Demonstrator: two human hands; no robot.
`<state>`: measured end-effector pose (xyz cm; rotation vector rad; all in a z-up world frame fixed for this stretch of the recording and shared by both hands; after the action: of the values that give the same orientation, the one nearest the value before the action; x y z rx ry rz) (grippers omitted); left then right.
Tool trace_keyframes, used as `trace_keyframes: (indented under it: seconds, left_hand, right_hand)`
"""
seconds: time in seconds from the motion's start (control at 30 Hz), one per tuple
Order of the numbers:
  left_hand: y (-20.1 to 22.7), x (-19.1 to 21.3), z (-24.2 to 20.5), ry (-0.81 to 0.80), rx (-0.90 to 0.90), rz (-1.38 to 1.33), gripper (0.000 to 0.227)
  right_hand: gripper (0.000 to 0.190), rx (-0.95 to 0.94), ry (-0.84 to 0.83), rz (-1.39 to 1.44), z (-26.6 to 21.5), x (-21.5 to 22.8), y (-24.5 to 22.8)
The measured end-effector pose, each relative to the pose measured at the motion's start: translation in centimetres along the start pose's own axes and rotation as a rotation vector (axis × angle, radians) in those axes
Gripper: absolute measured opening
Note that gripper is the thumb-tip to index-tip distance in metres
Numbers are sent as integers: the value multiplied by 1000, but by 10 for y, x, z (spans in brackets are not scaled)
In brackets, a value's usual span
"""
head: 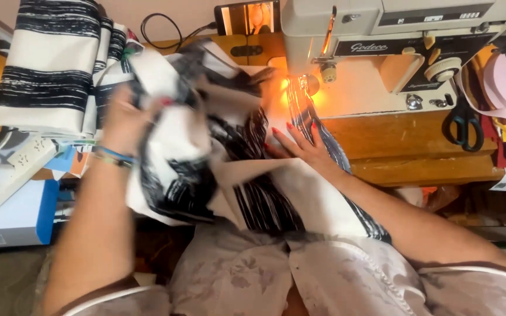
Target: Sewing fabric pieces together using an industrial sewing machine
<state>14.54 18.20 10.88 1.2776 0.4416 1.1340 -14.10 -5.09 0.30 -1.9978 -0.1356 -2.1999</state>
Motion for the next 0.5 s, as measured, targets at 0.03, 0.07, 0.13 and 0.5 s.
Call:
trace_keyframes:
  seconds: [0.03,0.07,0.13,0.5]
  left_hand:
    - [16,21,13,2,-2,0,43]
    - [39,45,24,60,-93,225,40]
    - [55,85,44,115,-185,451,38]
    - [41,-144,20,-457,-310,1846,33]
  right_hand:
    - [64,2,1,-2,2,5,1]
    - [67,-7,-57,86,3,5,1]
    - [70,-17,-114,175,3,-15,5]
    - [68,-16,-14,-1,5,-28,1]
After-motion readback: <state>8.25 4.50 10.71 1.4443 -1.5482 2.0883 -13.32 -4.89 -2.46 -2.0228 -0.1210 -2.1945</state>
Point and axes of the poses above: each hand's wrist, its own z-axis towards the middle knuckle, its own x-axis out of the back of the hand, y = z × x, the point moved 8 cm from there along z, towards the middle knuckle
